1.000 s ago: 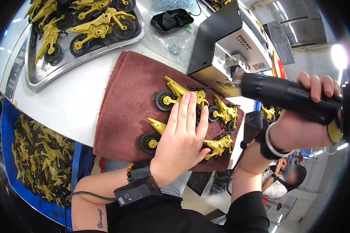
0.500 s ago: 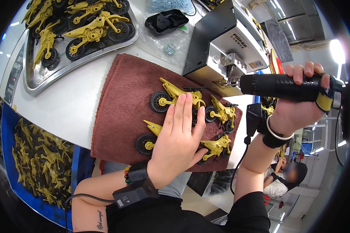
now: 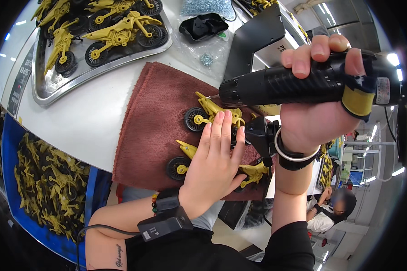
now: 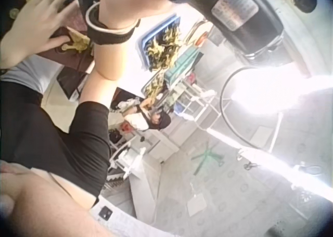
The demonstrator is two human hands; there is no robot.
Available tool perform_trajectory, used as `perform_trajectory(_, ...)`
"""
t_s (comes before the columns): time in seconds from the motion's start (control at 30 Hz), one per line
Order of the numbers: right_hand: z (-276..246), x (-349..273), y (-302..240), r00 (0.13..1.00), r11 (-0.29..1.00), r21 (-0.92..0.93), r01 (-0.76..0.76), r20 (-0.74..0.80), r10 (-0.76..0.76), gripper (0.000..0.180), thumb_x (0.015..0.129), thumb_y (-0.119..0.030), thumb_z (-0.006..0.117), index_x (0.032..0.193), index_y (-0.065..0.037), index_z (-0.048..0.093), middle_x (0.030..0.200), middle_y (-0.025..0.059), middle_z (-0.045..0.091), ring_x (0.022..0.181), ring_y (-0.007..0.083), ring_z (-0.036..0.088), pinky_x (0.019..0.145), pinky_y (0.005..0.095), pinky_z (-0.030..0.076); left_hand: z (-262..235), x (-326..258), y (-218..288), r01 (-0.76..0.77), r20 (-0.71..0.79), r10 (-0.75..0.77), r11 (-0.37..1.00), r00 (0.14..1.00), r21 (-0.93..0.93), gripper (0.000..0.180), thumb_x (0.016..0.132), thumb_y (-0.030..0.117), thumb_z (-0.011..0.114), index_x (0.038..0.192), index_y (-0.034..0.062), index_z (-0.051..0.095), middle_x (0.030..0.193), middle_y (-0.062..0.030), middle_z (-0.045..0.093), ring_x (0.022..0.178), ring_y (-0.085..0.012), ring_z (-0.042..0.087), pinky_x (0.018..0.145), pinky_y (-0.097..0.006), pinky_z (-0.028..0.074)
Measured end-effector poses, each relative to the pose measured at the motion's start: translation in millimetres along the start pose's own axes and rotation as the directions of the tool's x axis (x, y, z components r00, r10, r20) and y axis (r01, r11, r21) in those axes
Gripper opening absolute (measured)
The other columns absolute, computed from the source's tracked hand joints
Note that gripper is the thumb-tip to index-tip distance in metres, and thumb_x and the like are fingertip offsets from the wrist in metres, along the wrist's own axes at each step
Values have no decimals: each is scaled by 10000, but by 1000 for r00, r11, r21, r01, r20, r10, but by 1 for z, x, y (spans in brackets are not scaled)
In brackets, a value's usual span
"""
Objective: The worker is assembling yellow toy motorcycles by attaching parts and using an electric screwdriver to secure them.
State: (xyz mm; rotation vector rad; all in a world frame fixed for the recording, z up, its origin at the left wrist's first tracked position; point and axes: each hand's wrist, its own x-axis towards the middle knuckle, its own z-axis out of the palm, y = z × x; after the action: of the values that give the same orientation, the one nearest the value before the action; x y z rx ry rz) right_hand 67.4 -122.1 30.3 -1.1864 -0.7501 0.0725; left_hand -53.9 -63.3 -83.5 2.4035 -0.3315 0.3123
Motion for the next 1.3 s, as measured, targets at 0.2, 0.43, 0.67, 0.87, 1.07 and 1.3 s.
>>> perform_trajectory(0.2, -3, 1, 13, 997, 999, -17, -38, 69, 39, 233, 871, -264, 466, 922, -41, 506, 788, 66, 510, 626, 177, 479, 668, 329, 365, -2, 0, 0, 10, 8, -10, 1000, 1000, -9, 605, 615, 426, 709, 1020, 14, 530, 1337, -330, 297, 1274, -423, 288, 1038, -456, 263)
perform_trajectory(0.43, 2, 0, 23, 994, 994, -106, -16, 105, 27, 270, 867, -281, 451, 930, -27, 517, 779, 73, 503, 600, 181, 489, 652, 361, 397, -2, 1, -1, 22, 21, -22, 1000, 1000, -19, 590, 617, 409, 715, 1020, 16, 537, 1349, -326, 280, 1277, -428, 280, 1037, -460, 266)
perform_trajectory(0.67, 8, -12, 27, 999, 995, -98, 18, -39, -22, 241, 863, -260, 474, 922, -29, 513, 772, 80, 510, 599, 186, 496, 647, 356, 399, -1, 1, 0, 21, 31, -20, 999, 999, -28, 623, 625, 404, 716, 1073, 17, 523, 1356, -324, 263, 1276, -430, 275, 1030, -469, 275)
perform_trajectory(0.87, -12, -25, -42, 970, 971, -86, 222, -82, -229, 326, 800, -326, 554, 936, -32, 516, 902, 84, 521, 685, 185, 500, 732, 382, 387, 0, -1, 1, -11, 26, 10, 1000, 1000, 25, 797, 638, 444, 704, 1252, 12, 436, 1357, -331, 258, 1280, -432, 270, 1036, -468, 267)
perform_trajectory(1.07, -81, -70, -99, 907, 940, -267, 213, -304, -292, 373, 794, -363, 588, 943, -30, 510, 887, 85, 510, 795, 200, 494, 811, 349, 386, -28, 2, 6, -80, 64, 87, 992, 994, -101, 954, 673, 497, 683, 1385, 40, 243, 1387, -343, 164, 1302, -484, 170, 1049, -531, 190)
perform_trajectory(1.3, -179, -138, -72, 778, 988, 149, -38, -616, 123, 234, 821, -288, 602, 905, -81, 531, 821, 37, 553, 757, 165, 517, 738, 312, 419, -72, 30, -37, -269, 394, 205, 957, 896, 112, 827, 505, 449, 790, 1159, 93, 429, 1394, -249, 207, 1322, -451, 128, 1067, -573, 104)
